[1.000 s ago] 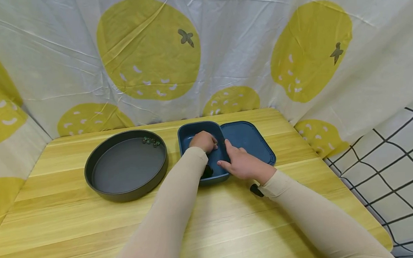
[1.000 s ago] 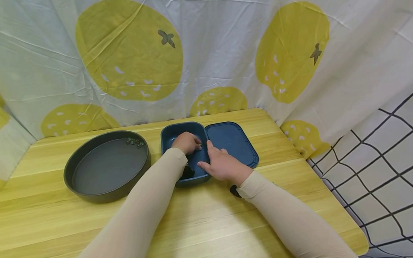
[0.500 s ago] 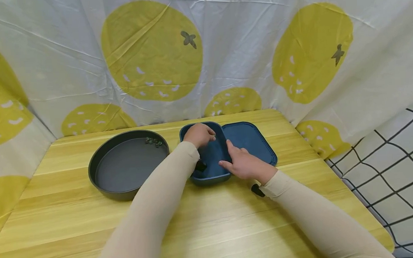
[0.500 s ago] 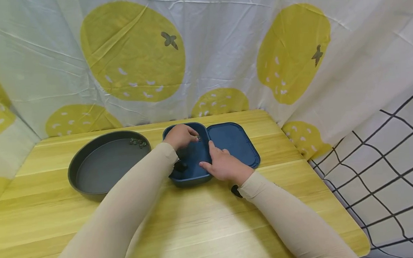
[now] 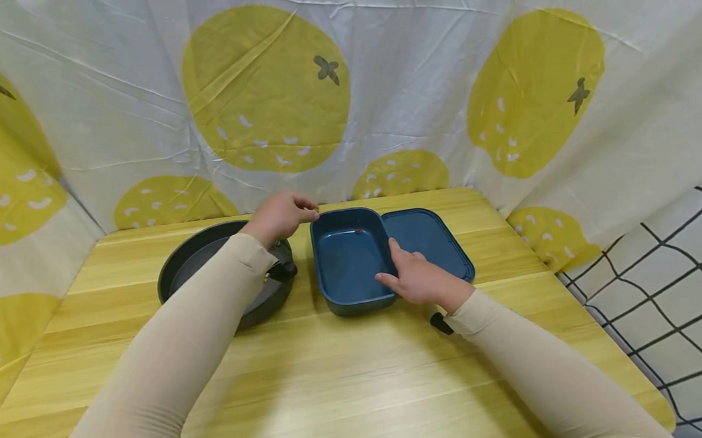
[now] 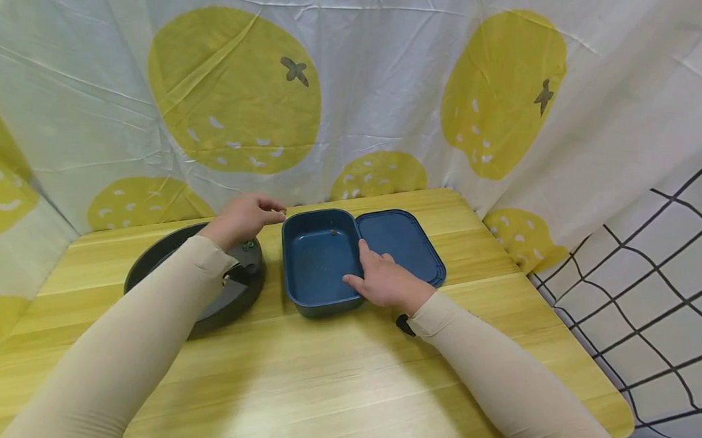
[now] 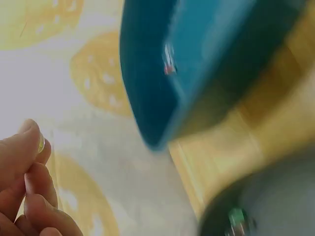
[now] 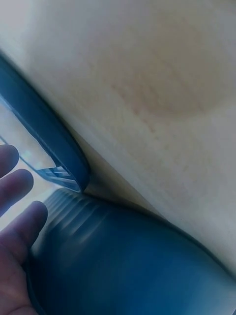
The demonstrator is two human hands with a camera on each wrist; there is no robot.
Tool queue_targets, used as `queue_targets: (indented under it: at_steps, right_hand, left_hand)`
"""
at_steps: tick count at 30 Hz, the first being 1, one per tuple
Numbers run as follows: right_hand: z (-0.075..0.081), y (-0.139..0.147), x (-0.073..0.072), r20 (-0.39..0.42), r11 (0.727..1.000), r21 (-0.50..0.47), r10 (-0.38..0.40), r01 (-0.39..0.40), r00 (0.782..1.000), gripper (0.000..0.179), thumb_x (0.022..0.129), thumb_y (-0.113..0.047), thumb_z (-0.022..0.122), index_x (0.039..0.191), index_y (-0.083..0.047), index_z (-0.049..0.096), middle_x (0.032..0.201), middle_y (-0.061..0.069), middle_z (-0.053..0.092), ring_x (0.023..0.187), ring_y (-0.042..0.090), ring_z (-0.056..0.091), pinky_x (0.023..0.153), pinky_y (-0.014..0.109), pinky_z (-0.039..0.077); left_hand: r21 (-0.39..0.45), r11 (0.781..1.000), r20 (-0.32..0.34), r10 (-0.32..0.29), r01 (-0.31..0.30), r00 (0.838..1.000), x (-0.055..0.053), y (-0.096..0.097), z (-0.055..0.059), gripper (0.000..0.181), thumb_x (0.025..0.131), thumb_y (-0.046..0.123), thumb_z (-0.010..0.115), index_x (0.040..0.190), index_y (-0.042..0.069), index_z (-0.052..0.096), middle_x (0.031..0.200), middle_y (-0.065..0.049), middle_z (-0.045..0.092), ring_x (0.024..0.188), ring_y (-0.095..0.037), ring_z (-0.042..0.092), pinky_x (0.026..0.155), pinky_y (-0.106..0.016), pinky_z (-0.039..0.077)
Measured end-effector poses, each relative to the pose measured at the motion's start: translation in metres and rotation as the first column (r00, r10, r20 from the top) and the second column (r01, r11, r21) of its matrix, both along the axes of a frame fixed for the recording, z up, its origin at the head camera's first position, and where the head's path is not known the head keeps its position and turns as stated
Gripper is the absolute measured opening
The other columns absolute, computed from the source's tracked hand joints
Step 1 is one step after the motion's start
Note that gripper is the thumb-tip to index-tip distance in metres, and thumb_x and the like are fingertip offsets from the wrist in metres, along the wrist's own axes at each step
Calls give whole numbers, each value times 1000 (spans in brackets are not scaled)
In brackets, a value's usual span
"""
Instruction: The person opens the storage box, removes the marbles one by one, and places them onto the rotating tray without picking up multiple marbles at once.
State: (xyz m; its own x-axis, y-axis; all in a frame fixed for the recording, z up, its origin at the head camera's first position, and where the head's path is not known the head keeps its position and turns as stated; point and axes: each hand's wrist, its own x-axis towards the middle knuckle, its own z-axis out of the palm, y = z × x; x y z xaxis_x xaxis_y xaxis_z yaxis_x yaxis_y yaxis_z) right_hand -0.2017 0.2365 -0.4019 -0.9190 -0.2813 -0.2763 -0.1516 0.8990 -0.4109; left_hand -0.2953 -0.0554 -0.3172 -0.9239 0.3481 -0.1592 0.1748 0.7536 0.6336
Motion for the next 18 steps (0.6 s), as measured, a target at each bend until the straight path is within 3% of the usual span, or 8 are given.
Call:
queue_targets:
  at_steps: [6, 13, 18]
  right_hand:
    - [0, 1, 0, 14, 1000, 11, -6, 6, 1000, 96, 110, -55, 47, 168, -3, -9, 177, 19, 11, 160, 53, 14, 126, 64, 24]
    - [0, 1, -1, 18, 1000, 13, -8, 8, 1000, 97, 110, -56, 46, 168, -3, -10, 177, 18, 11, 160, 54, 12, 127, 65, 22]
    - [1, 0, 0, 22, 1000, 12, -4, 4, 1000, 97, 110, -56, 46, 168, -3, -11, 177, 19, 10, 160, 54, 11, 127, 65, 22]
  left_hand:
    - [-41, 999, 10, 37, -36, 999, 6, -61, -4, 42, 109, 33, 59, 145, 12, 65, 153, -18, 57, 135, -40, 56, 102, -53, 50]
    - [-101, 990, -24, 97, -99, 995, 14, -131, -23, 46, 109, 36, 59, 144, 7, 65, 151, -23, 58, 140, -47, 52, 110, -62, 45]
    - [-94, 985, 6, 149, -148, 989, 20, -164, -37, 45, 109, 34, 58, 145, 6, 64, 154, -26, 54, 143, -51, 46, 115, -65, 40]
